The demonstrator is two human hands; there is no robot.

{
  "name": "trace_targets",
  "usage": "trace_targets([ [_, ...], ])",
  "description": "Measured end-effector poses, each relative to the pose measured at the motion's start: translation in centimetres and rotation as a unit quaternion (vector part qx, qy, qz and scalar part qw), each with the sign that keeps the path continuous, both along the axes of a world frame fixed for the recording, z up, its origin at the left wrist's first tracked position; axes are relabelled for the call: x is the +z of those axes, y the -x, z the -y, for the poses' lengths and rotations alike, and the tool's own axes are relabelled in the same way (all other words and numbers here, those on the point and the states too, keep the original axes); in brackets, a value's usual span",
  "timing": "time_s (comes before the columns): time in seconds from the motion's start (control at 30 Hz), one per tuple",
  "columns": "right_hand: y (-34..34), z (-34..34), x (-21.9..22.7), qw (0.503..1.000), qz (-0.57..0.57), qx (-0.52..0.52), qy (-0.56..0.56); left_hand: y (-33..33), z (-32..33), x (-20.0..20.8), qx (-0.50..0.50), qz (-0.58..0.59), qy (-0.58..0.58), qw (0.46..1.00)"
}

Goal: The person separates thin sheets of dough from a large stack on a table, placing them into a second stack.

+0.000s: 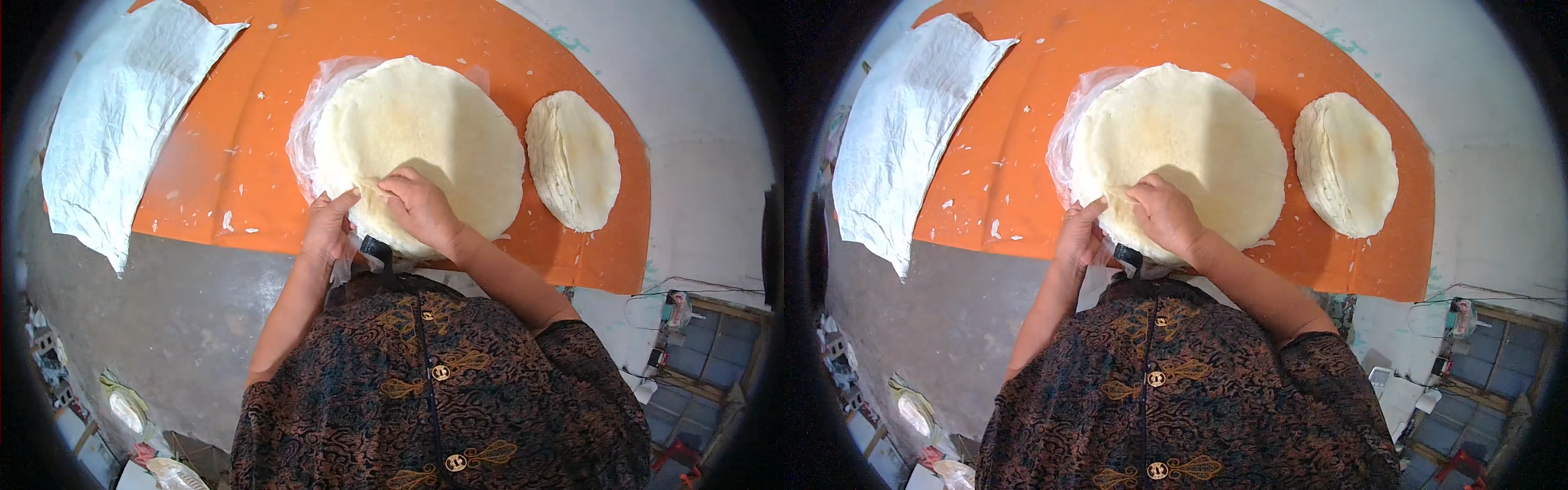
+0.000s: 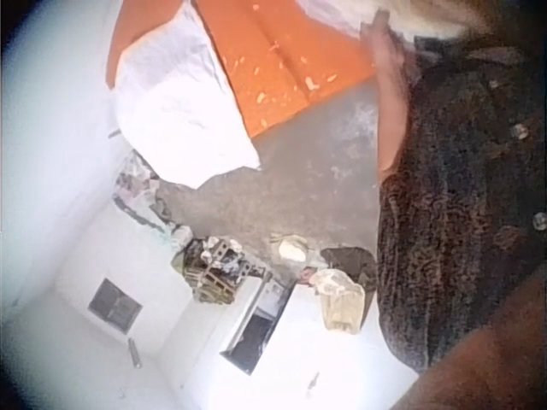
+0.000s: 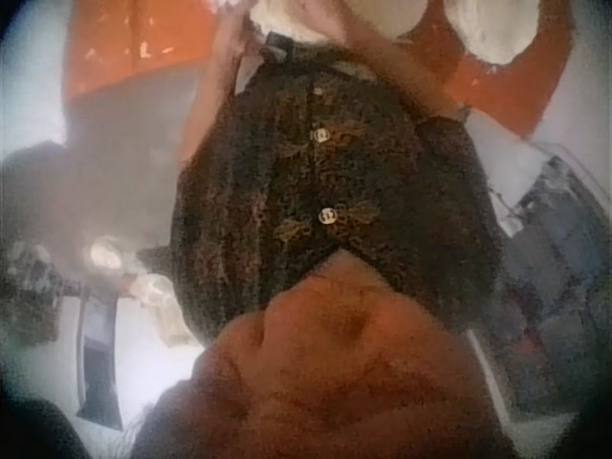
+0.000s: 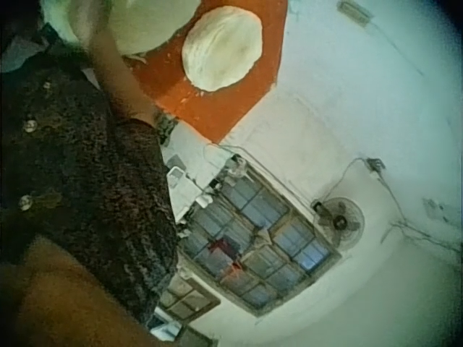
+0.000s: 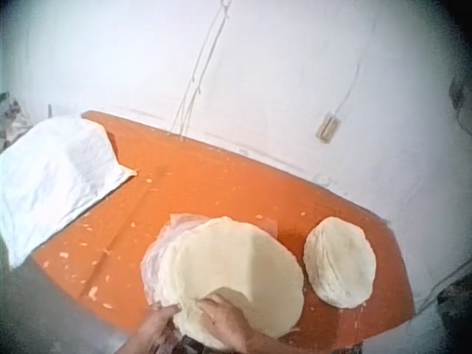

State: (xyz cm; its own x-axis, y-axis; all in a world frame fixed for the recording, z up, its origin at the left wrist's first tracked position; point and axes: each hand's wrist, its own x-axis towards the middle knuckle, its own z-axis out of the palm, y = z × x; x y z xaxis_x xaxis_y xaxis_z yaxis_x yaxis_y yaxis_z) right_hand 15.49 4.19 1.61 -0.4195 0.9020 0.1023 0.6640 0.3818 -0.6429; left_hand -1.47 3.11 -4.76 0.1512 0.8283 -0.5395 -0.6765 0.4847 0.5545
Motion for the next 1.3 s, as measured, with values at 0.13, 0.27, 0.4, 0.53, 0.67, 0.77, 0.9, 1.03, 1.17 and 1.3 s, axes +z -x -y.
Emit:
trace_targets([
  [0.13, 1.0, 0.8, 1.6, 0.999, 0.015, 0.003, 0.031, -0.1, -0.2, -0.5, 0.011, -0.027, -0.022, 0.999],
  [0.27, 1.4, 1.4, 2.2, 0.999, 0.047, -0.002, 0.014, 0.0, -0.1, 0.1, 0.014, -0.039, -0.009, 0.999],
  [0.4, 0.3, 0.7, 0.9, 0.992, -0.012, -0.016, 0.123, -0.5, -0.2, 1.1, 0.038, -0.018, -0.005, 0.999],
  [0.53, -0.3, 1.3, 1.5, 0.992, 0.011, 0.028, 0.119, -0.5, -0.2, 1.5, 0.023, -0.017, -0.010, 1.000],
  [0.67, -1.2, 1.9, 2.1, 0.995, 0.045, 0.071, 0.058, -0.1, -0.3, 0.0, 0.001, -0.044, -0.015, 0.999],
  [0.77, -0.4, 3.0, 3.5, 0.993, 0.067, 0.059, 0.078, -0.3, -0.2, 0.2, 0.006, -0.033, -0.009, 0.999],
  [0.9, -0.4, 3.4, 2.6, 0.995, 0.076, 0.026, 0.058, -0.5, -0.3, 1.4, 0.006, -0.016, 0.001, 1.000],
  [1.03, -1.8, 2.2, 2.5, 0.990, -0.007, 0.048, 0.129, -0.8, -0.1, 1.6, 0.034, -0.004, -0.005, 0.999],
  [1.17, -2.7, 2.0, 1.0, 0.992, -0.043, 0.071, 0.096, -0.6, -0.3, 1.3, 0.016, -0.020, -0.005, 1.000],
  [1.3, -1.4, 3.1, 2.0, 0.997, 0.028, 0.044, 0.057, -0.5, -0.3, 0.6, 0.018, -0.029, -0.007, 0.999],
])
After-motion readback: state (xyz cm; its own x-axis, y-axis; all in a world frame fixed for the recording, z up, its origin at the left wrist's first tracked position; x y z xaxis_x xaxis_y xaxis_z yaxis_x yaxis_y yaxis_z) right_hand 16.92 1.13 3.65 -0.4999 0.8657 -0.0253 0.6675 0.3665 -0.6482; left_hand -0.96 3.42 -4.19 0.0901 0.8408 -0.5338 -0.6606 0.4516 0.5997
